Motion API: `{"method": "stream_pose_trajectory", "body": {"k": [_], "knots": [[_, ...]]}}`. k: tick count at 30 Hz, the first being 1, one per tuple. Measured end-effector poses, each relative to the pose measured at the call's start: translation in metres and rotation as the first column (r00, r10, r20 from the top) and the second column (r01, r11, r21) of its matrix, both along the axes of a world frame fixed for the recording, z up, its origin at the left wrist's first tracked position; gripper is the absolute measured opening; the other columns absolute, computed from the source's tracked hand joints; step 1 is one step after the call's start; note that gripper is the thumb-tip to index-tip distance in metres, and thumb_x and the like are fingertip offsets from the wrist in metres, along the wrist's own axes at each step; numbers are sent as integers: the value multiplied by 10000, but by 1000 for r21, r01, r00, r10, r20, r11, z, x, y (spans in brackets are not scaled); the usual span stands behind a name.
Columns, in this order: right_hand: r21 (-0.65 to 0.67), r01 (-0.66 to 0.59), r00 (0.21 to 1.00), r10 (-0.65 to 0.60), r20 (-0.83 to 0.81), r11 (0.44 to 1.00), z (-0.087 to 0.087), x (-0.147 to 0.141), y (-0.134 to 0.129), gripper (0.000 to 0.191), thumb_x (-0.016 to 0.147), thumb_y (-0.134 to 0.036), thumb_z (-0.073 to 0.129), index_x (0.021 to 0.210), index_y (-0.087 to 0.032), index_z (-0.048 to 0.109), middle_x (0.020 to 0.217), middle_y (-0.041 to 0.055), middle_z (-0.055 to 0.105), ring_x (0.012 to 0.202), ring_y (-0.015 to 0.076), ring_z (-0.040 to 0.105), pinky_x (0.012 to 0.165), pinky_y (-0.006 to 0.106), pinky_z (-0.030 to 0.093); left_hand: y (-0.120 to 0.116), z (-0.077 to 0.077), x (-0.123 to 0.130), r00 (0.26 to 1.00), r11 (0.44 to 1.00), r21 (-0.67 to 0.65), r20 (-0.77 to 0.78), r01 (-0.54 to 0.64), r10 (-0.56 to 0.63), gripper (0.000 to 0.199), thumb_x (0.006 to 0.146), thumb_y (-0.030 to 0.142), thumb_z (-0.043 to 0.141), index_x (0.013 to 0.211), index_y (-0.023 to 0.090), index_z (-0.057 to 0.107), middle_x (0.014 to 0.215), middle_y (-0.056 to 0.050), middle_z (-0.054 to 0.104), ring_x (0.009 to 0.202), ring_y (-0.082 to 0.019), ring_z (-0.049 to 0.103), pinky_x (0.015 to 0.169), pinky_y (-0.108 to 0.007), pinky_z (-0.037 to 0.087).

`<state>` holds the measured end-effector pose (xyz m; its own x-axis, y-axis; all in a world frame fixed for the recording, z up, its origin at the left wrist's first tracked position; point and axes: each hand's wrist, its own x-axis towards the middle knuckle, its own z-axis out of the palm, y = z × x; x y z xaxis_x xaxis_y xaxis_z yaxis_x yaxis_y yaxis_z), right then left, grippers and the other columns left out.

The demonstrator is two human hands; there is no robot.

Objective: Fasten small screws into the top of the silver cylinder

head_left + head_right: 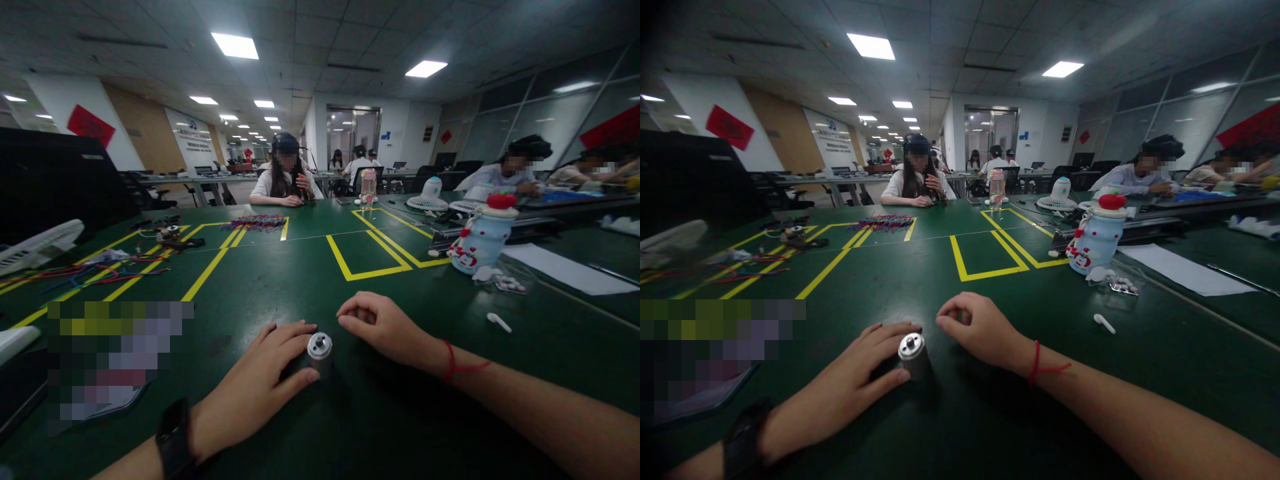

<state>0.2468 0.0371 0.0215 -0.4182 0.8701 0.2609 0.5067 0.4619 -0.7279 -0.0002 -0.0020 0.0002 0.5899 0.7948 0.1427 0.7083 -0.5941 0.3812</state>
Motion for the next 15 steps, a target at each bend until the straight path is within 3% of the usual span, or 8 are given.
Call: {"method": "stream_pose_trajectory", "body": {"k": [3, 5, 15], "knots": [[167, -168, 983, 177, -42, 972, 9, -15, -17, 224, 861, -301, 598, 1042, -189, 668, 920, 36, 626, 759, 131, 546, 679, 259, 436, 0, 2, 2, 1000, 1000, 17, 5, 27, -27, 360, 951, 429, 481, 1299, 338, 478, 1419, -20, 457, 1302, -246, 405, 1105, -525, 250], [226, -220, 972, 232, -29, 949, 13, -23, -25, 211, 870, -268, 588, 1052, -189, 660, 936, 42, 627, 820, 146, 551, 741, 280, 440, 0, 4, 4, 999, 999, 24, 6, 37, -37, 347, 951, 409, 488, 1291, 338, 486, 1408, -22, 464, 1289, -242, 413, 1091, -505, 283], [217, -161, 980, 182, -80, 963, 11, -29, -22, 97, 867, -237, 608, 867, -170, 678, 879, 22, 612, 813, 129, 560, 719, 257, 440, 2, 2, 3, 1000, 999, 39, 12, 29, -29, 363, 938, 411, 511, 1293, 338, 487, 1386, -29, 479, 1259, -253, 442, 1085, -514, 280]]}}
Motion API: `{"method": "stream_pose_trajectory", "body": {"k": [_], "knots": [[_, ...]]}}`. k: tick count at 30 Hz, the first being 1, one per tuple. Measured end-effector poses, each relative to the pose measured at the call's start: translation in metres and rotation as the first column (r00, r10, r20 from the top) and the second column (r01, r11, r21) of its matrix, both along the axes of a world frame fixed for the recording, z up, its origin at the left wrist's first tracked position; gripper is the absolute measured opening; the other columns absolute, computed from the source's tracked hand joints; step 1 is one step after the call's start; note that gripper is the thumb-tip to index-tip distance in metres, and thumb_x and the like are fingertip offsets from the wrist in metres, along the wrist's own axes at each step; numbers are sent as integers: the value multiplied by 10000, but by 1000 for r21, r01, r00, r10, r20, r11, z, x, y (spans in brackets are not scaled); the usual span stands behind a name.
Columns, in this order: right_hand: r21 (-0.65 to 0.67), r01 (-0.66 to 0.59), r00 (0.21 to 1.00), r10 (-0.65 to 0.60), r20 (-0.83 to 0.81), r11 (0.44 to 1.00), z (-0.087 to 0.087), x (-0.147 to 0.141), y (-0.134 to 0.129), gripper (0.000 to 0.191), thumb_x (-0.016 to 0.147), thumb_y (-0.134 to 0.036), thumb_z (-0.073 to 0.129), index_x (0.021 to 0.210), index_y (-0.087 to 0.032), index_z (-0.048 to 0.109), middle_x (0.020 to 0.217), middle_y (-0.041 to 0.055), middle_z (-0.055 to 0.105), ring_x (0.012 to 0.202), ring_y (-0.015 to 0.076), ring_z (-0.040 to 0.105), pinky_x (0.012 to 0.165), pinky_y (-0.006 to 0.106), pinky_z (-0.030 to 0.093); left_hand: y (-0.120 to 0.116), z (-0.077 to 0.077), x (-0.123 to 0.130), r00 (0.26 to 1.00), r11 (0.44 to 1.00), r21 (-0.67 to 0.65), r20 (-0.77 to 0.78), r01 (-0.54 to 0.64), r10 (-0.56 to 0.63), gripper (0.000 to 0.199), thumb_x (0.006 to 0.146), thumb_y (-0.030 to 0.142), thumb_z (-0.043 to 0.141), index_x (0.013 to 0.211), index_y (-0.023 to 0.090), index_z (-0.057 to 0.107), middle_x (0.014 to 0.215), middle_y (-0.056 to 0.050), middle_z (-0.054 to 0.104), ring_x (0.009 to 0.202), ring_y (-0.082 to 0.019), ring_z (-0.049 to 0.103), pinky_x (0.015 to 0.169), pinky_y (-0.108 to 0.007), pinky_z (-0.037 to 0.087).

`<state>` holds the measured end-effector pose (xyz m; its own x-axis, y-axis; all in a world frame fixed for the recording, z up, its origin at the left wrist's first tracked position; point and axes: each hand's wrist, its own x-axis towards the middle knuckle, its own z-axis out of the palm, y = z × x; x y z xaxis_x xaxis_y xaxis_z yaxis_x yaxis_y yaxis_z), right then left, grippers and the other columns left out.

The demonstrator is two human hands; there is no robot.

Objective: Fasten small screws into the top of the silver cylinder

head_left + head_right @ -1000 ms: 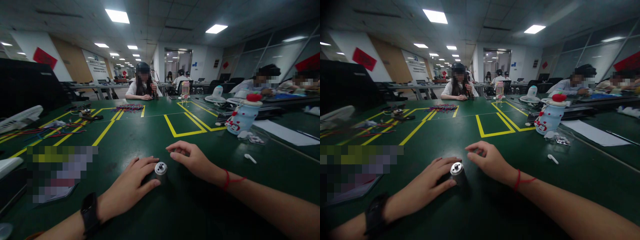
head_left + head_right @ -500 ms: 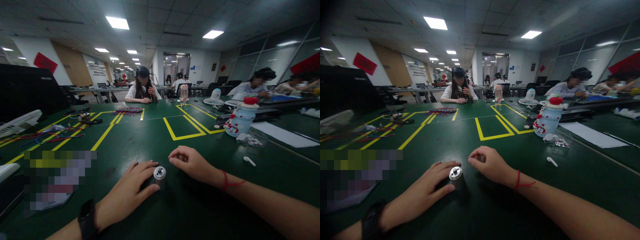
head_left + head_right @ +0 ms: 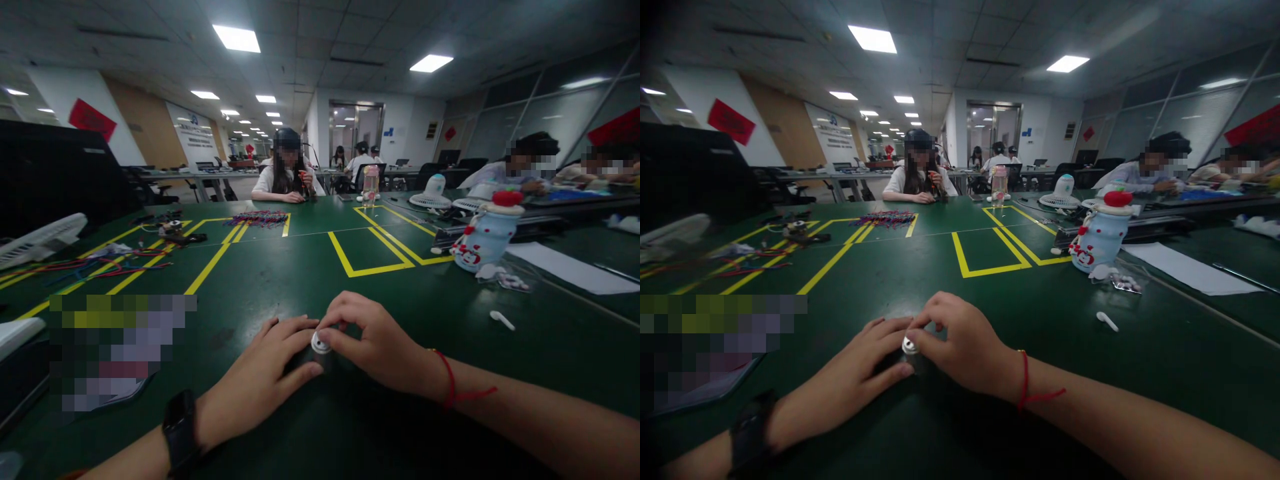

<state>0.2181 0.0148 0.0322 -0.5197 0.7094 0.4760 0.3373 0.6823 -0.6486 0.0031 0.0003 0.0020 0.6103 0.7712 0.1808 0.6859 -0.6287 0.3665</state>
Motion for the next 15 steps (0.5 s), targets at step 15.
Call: {"method": "stream_pose_trajectory", "body": {"k": [15], "knots": [[-87, -189, 912, 208, 354, 978, -13, 44, 20, 136, 816, -317, 683, 910, -246, 751, 1018, 47, 627, 972, 191, 530, 867, 373, 397, 0, -5, -5, 1000, 1000, -11, -12, -16, 16, 396, 938, 453, 491, 1323, 361, 473, 1424, -5, 468, 1313, -261, 407, 1097, -537, 264]]}}
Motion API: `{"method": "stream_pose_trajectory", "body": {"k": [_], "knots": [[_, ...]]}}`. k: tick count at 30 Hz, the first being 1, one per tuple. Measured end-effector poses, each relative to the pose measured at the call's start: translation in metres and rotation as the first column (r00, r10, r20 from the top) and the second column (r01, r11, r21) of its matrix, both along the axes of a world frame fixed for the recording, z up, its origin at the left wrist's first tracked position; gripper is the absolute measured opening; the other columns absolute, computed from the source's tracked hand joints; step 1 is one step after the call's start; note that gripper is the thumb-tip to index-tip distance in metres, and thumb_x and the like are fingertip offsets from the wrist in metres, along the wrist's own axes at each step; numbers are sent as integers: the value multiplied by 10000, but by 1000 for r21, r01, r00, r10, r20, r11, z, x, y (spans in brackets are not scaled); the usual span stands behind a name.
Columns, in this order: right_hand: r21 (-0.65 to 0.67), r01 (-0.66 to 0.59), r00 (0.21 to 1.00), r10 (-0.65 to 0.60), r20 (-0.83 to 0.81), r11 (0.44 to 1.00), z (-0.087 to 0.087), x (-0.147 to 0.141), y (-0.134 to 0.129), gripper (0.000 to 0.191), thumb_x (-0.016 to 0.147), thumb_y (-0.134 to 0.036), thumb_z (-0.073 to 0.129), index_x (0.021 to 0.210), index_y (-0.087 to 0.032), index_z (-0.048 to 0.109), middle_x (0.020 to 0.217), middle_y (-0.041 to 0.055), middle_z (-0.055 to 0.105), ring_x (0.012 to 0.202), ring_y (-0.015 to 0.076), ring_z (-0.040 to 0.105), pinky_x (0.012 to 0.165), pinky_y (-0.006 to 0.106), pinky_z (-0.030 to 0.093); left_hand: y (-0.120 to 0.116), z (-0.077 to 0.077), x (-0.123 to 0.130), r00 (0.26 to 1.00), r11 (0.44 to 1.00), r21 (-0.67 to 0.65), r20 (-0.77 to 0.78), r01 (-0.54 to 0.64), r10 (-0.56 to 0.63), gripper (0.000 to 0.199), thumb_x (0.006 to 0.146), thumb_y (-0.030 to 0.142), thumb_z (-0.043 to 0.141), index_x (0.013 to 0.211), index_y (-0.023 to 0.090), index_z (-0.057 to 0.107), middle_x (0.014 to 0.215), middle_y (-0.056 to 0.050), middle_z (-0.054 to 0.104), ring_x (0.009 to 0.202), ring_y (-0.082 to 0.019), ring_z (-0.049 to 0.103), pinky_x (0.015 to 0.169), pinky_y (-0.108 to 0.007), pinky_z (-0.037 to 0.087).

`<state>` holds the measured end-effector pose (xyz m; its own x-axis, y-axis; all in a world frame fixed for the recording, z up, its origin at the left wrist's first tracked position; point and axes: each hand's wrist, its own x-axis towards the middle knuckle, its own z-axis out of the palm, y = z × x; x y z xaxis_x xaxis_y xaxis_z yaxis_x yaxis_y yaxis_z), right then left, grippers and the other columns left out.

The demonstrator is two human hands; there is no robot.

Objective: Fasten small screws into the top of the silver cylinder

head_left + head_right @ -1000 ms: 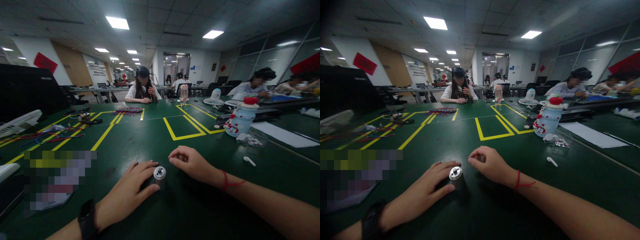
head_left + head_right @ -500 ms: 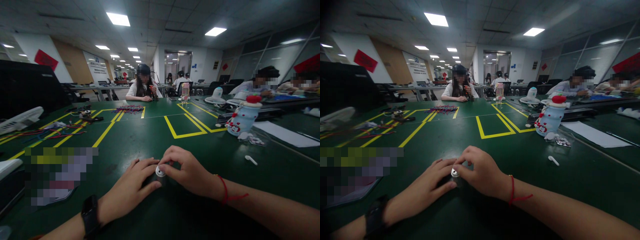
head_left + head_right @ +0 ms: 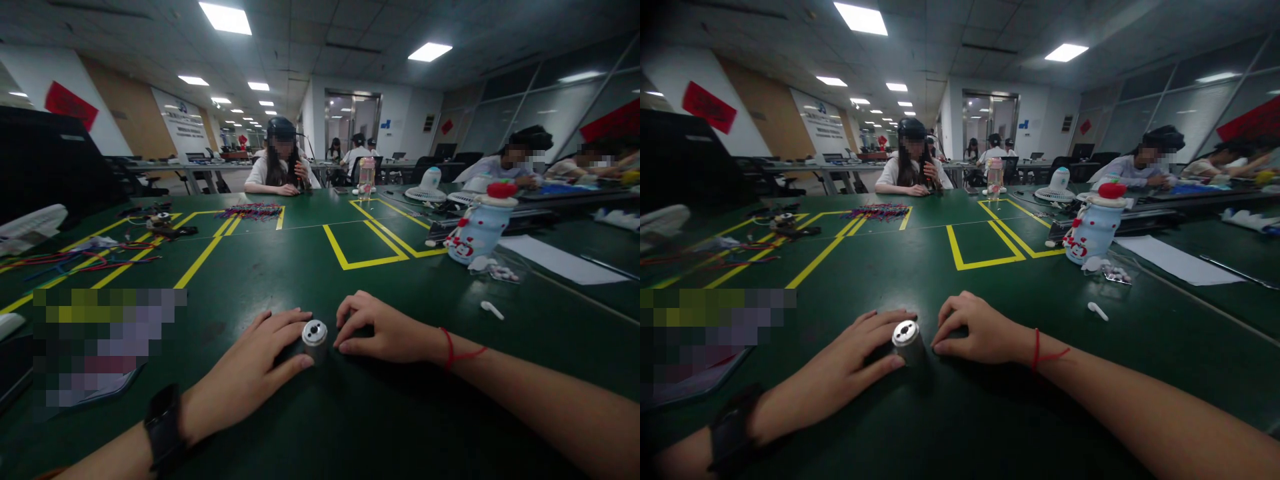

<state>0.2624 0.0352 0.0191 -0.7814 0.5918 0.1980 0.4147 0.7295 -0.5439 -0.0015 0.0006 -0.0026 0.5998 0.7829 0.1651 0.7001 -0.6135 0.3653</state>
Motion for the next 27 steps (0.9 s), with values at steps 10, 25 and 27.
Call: {"method": "stream_pose_trajectory", "body": {"k": [10, 25, 27], "knots": [[-431, 423, 720, -584, -375, 797, -11, 9, 28, 277, 815, -392, 620, 864, -129, 690, 767, 27, 636, 689, 134, 560, 636, 276, 427, 0, 0, -1, 1000, 1000, -28, -14, -6, 5, 422, 950, 458, 470, 1361, 383, 409, 1454, 6, 427, 1331, -249, 381, 1109, -560, 221], [-96, 74, 996, -79, -47, 993, 2, 6, 9, 238, 732, -351, 743, 938, -233, 718, 1024, 36, 627, 967, 198, 549, 884, 377, 403, 0, 1, 0, 1000, 999, -32, 3, 5, -5, 405, 944, 452, 483, 1337, 357, 451, 1437, -5, 449, 1324, -249, 386, 1104, -511, 254], [-39, 43, 999, -43, -5, 998, 2, 3, 6, 164, 749, -337, 736, 883, -244, 723, 1025, 30, 619, 1011, 209, 535, 929, 407, 373, 0, 1, 0, 1000, 999, -38, -3, 5, -5, 401, 943, 456, 484, 1333, 370, 446, 1436, 6, 448, 1327, -244, 381, 1109, -519, 237]]}}
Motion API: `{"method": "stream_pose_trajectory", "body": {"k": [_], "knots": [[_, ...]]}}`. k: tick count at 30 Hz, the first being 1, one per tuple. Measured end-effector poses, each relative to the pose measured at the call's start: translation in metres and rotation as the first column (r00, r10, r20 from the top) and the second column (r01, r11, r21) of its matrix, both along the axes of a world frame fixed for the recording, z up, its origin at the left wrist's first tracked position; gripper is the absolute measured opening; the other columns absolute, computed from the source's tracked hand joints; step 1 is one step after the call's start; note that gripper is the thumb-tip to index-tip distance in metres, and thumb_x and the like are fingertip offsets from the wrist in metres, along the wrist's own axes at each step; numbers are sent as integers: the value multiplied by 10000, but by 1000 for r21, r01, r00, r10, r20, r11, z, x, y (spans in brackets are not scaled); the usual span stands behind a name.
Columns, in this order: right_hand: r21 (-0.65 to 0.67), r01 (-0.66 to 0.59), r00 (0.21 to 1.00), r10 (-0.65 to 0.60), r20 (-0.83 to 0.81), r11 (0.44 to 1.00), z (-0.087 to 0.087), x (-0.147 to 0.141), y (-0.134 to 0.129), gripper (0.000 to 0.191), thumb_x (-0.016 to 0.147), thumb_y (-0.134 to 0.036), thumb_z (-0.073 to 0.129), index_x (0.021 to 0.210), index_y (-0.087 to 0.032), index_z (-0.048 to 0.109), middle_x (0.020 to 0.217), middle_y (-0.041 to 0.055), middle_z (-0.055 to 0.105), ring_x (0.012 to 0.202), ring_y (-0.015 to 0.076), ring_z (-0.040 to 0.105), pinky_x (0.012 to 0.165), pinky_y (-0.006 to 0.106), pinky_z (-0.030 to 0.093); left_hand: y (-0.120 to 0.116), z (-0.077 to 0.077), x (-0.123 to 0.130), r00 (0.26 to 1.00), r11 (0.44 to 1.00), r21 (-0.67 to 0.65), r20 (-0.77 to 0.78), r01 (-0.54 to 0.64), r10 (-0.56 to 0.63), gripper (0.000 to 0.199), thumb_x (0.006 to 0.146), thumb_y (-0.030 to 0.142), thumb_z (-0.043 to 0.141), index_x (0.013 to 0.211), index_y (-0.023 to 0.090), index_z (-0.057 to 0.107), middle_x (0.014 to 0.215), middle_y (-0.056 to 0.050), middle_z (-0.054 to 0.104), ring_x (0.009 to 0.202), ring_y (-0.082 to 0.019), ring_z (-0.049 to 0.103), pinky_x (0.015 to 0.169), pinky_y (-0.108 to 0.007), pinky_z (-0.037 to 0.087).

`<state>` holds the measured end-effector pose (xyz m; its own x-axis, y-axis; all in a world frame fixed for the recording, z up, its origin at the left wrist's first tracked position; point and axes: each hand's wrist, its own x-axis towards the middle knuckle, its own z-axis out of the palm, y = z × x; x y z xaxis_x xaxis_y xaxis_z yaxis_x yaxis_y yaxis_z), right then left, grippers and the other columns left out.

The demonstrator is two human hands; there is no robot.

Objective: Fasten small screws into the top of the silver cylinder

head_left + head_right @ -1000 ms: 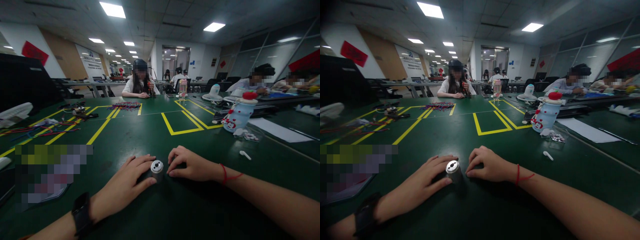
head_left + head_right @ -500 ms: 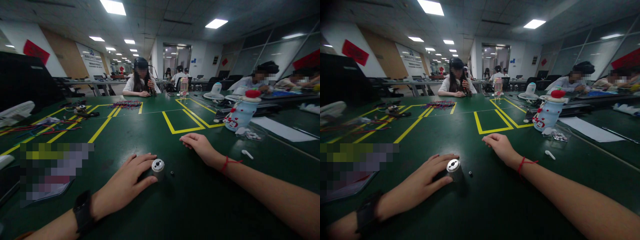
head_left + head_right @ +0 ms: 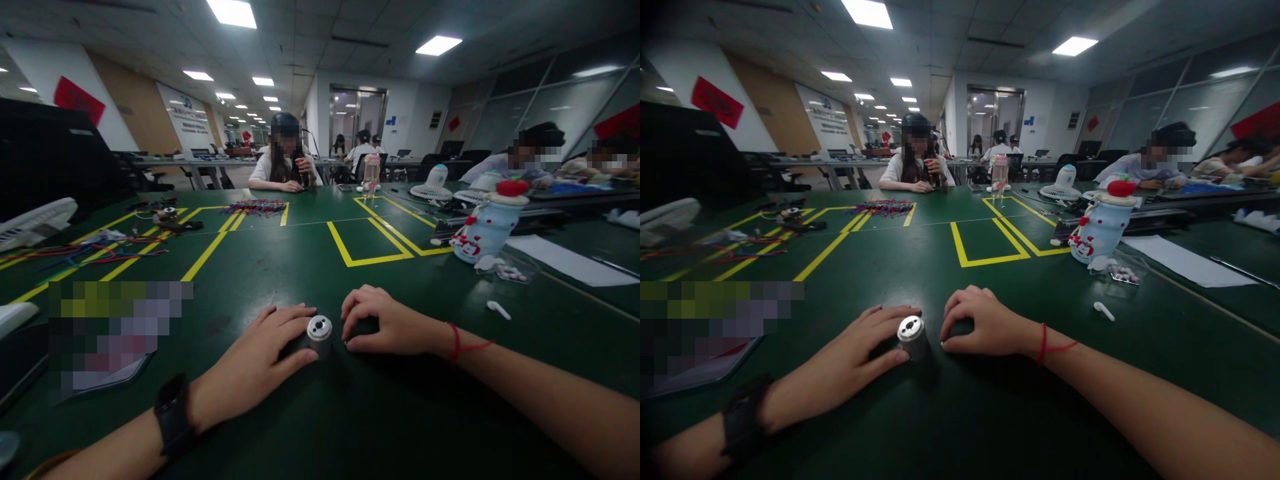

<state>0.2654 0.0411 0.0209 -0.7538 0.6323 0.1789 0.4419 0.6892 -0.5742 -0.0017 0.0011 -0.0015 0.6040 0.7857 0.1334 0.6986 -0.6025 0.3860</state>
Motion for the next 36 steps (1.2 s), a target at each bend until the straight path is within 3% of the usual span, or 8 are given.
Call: {"method": "stream_pose_trajectory", "body": {"k": [6, 13, 16, 18, 22, 24, 28, 36], "knots": [[5, 157, 930, -146, -339, 988, 3, -22, -8, 102, 851, -270, 636, 910, -197, 678, 997, 40, 595, 955, 156, 568, 882, 315, 440, -1, 1, 2, 1000, 1000, 25, 19, 7, -8, 361, 948, 448, 479, 1288, 328, 492, 1420, -24, 456, 1297, -247, 407, 1101, -502, 254], [157, 164, 956, -117, -271, 974, 13, -44, -25, 72, 823, -217, 649, 881, -201, 690, 978, 36, 611, 950, 170, 556, 894, 341, 420, -1, 1, 3, 1000, 999, 35, 10, 19, -19, 353, 948, 423, 492, 1284, 316, 493, 1413, -38, 452, 1279, -251, 413, 1089, -503, 268], [88, 176, 933, -138, -332, 980, 14, -38, -21, 85, 822, -239, 649, 883, -197, 691, 1029, 47, 613, 980, 171, 562, 882, 326, 428, 0, 0, 2, 1000, 999, 29, 15, 15, -15, 360, 949, 427, 488, 1294, 326, 483, 1415, -28, 449, 1280, -246, 411, 1088, -501, 274], [-20, 247, 885, -234, -403, 969, 11, -30, -13, 111, 831, -278, 634, 868, -186, 683, 978, 47, 633, 932, 171, 578, 821, 314, 446, 0, 0, 1, 1000, 1000, 21, 17, 12, -12, 363, 950, 435, 481, 1299, 335, 481, 1418, -16, 447, 1288, -243, 406, 1093, -494, 273], [-375, 397, 712, -539, -449, 838, -7, -11, 12, 231, 826, -374, 619, 783, -152, 662, 686, 6, 599, 614, 122, 533, 581, 262, 421, 0, 0, 1, 1000, 1000, 2, 8, 5, -5, 374, 952, 447, 471, 1314, 353, 466, 1433, 1, 433, 1309, -236, 388, 1101, -490, 267], [-443, 431, 654, -610, -447, 786, -18, -4, 23, 288, 836, -418, 590, 798, -141, 660, 632, -9, 555, 540, 103, 482, 509, 244, 378, 0, 1, 1, 1000, 1000, -3, 2, 4, -4, 380, 954, 448, 466, 1323, 355, 454, 1436, 0, 430, 1316, -232, 381, 1103, -493, 261], [-473, 435, 620, -636, -460, 766, -28, -1, 30, 329, 839, -457, 573, 836, -138, 654, 638, -15, 537, 530, 93, 475, 489, 231, 362, -1, 0, 0, 1000, 1000, -2, -5, 0, 0, 391, 954, 449, 467, 1334, 359, 440, 1438, 1, 432, 1321, -232, 378, 1109, -503, 243], [-441, 418, 685, -595, -421, 794, -24, -5, 24, 289, 839, -416, 589, 801, -140, 664, 649, -6, 574, 564, 102, 499, 526, 240, 386, 0, 0, 0, 1000, 1000, -14, -17, -2, 2, 389, 955, 447, 468, 1331, 352, 437, 1445, -1, 422, 1330, -228, 363, 1111, -508, 234]]}}
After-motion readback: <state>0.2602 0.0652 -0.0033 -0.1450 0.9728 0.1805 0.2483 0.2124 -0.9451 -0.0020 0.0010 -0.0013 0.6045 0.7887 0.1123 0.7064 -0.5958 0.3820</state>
